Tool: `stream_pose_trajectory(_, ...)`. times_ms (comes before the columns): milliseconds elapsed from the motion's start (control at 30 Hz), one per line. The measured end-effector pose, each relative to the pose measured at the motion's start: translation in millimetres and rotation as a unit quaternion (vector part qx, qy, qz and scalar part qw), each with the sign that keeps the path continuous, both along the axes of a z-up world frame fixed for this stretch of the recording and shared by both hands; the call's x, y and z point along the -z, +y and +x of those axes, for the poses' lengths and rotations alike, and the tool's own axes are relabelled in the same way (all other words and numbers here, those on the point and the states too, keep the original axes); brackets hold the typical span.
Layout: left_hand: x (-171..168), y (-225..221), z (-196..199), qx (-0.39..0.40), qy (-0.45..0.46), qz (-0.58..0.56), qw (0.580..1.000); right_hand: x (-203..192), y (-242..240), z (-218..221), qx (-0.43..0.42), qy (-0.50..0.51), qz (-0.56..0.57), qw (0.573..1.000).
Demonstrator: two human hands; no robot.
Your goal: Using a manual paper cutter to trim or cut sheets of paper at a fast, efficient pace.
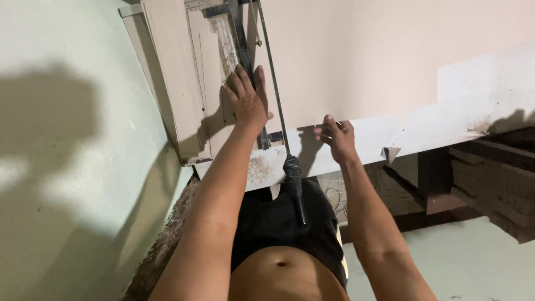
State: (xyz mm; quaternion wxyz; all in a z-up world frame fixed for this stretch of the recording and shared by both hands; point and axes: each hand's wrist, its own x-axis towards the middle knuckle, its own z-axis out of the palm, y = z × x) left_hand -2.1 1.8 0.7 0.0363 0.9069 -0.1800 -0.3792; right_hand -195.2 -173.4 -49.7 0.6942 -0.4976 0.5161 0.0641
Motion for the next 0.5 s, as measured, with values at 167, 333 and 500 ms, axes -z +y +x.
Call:
stream_pose_trajectory(167, 7.5, -0.7, 2.2, 0.003, -0.009, 0.002, 1.0, -76.2, 16.8, 34.4, -0.366, 0.159, -0.117, 0.909)
stream_pose_trajectory(333, 16.0, 4.3, 3.1, -0.009, 0.015, -0.012, 1.0, -226.3, 112.3, 24.7, -0.561, 0.183, -0.2, 0.783)
stream_pose_trajectory(500, 13.2, 2.7, 5.4, -0.019, 0.02, -0.012, 1.0, -60.2, 125.8, -39.0, -0.569, 0.121, -0.294, 0.758)
